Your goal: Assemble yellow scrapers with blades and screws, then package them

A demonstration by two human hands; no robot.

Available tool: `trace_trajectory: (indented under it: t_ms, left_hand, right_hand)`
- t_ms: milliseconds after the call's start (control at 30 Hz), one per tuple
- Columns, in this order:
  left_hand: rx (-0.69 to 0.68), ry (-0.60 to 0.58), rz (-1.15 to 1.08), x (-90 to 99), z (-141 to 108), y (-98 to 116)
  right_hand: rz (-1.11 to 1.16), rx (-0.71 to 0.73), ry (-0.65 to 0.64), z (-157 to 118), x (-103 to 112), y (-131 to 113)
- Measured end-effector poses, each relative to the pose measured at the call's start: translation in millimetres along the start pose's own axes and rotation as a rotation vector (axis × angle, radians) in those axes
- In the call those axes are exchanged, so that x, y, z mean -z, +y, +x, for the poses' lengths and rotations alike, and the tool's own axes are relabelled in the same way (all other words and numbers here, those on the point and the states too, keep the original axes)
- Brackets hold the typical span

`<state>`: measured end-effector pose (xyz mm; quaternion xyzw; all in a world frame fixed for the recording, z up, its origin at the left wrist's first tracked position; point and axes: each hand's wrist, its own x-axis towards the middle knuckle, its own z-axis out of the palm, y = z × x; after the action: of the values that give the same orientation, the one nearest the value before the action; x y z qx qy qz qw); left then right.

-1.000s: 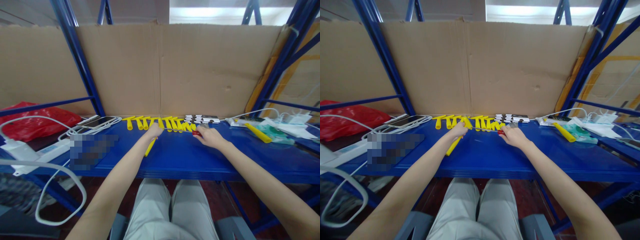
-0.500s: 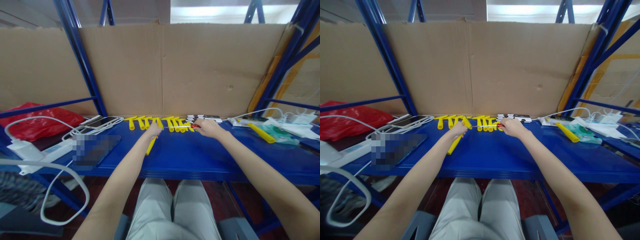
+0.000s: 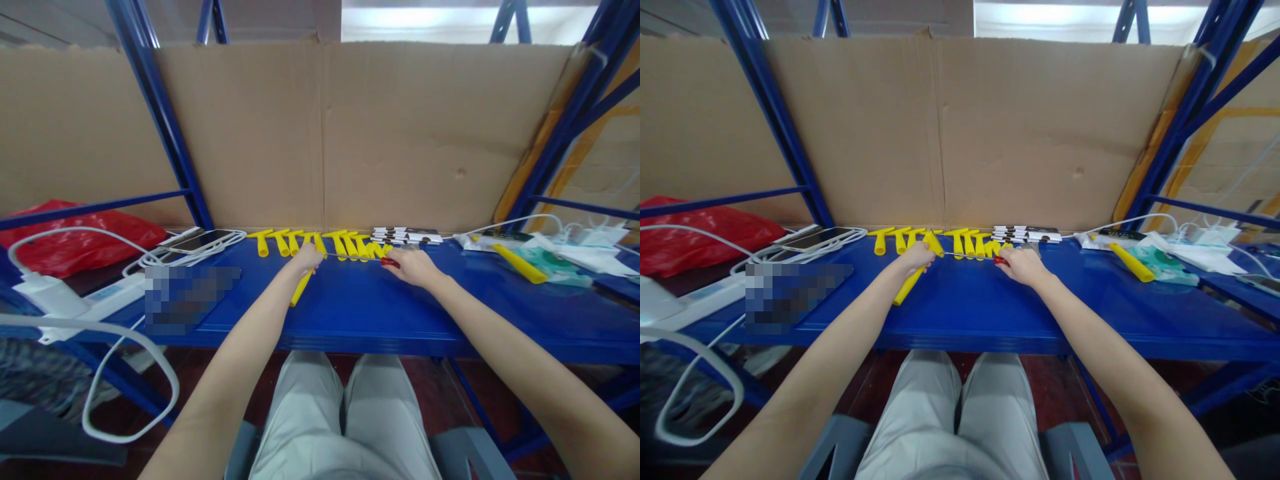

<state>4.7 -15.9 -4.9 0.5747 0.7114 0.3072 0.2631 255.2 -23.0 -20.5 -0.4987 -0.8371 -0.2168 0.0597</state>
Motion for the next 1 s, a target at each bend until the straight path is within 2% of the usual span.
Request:
trace_trajectory:
  t_ms: [200, 367, 867, 1000]
  left_hand:
    - [-0.024, 0.000, 0.013, 0.5, -2.7, 0.7]
    - [-0.023, -0.003, 0.025, 0.3, -3.0, 0.8]
    - [-0.022, -0.012, 0.029, 0.6, -6.9, 2.5]
    - [-0.016, -0.013, 0.034, -0.1, -7.2, 3.0]
  right_hand:
    - [0.059, -0.014, -0.005, 0.3, -3.7, 1.5]
    - [0.021, -0.058, 0.006, 0.2, -4.9, 1.4]
    - [0.084, -0.026, 0.016, 1.8, -6.4, 4.7]
    - [0.043, -0.086, 0.007, 1.5, -2.0, 2.4]
